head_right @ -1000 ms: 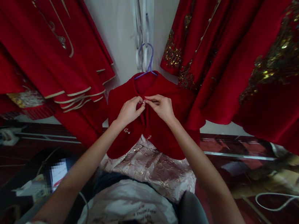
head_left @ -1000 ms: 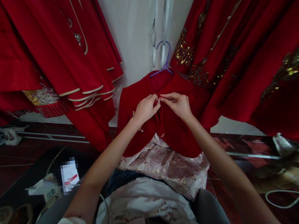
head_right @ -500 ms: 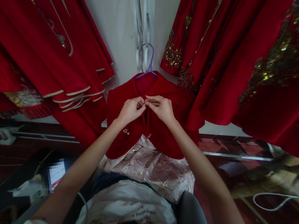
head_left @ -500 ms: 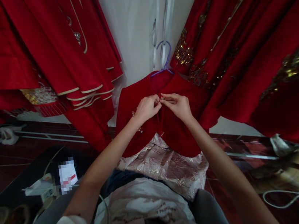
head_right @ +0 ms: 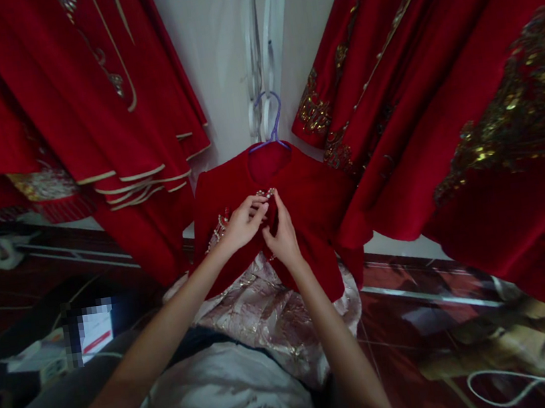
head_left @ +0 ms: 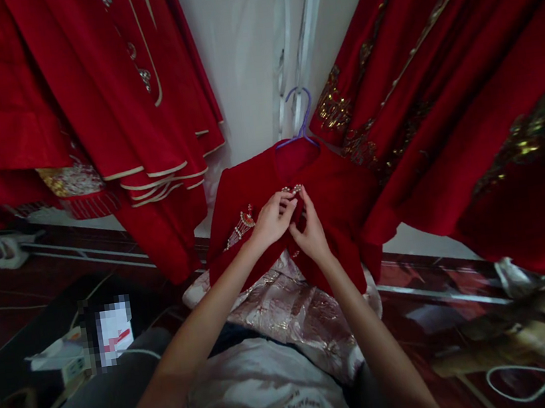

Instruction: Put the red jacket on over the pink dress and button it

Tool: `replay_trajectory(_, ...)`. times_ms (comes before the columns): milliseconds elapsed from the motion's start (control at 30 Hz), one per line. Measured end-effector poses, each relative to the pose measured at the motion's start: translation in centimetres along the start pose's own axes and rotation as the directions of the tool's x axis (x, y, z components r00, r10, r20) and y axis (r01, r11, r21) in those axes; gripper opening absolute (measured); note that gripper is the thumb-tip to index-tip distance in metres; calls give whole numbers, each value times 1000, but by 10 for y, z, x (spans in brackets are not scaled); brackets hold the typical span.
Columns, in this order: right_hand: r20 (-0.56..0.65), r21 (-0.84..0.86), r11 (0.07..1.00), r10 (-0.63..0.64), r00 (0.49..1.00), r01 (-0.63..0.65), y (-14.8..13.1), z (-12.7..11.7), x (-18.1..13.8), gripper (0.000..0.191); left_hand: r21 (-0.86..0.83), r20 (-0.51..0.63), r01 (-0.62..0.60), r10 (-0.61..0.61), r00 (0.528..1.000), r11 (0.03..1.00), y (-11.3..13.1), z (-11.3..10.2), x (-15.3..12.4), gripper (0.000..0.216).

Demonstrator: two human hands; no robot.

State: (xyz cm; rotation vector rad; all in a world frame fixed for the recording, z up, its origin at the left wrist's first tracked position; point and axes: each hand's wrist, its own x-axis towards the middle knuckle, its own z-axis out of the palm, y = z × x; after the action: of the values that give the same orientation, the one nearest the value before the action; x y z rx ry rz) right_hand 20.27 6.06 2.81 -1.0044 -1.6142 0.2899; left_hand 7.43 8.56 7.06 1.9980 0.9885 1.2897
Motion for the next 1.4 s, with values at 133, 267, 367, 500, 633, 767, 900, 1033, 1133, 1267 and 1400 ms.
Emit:
replay_trajectory(133,-96,-15,969,243,965,-246,22,2,-17,50,-159,73,86,-76,994,983,-5,6,-18,23)
replay_trajectory(267,91,87,911,396,914,-404,33,-23,-8,30,-173,188,122,-88,978,977,-7,6,-28,30)
replay_trajectory(367,120,168,896,396,910,-412,29,-52,-1,31,-68,135,119,-109,985,991,-9,6,-30,31)
replay_trajectory(500,106,343,816,458,882,-465,11,-85,3,29,-77,96,228,-220,971,971,-1,7,-29,38)
replay_trajectory(633,211,331,809,438,874,-486,-14,-100,4,31,-462,328,417,-286,900,783,16,10,-31,56)
replay_trajectory(767,174,289,873,355,919,-392,-38,-95,5,37,-618,296,501,-411,862,606,18,12,-37,49)
replay_trajectory(900,279,196,892,347,895,-407,-49,-75,1,36,-684,176,430,-438,881,590,13,3,-41,27)
replay_trajectory(1033,282,66,954,262,923,-291,-49,-47,-6,33,-664,163,438,-455,875,606,13,-7,-45,15)
replay_trajectory(1133,226,29,965,247,942,-260,-47,-27,-11,30,-598,164,460,-461,872,656,11,-7,-50,14)
replay_trajectory(1267,175,15,957,283,943,-290,-42,-17,-12,26,-330,-9,334,-357,934,883,-5,-9,-53,18)
replay_trajectory(1400,157,80,945,301,940,-316,-37,-25,-10,30,137,-403,209,-138,905,968,-35,-21,-46,39)
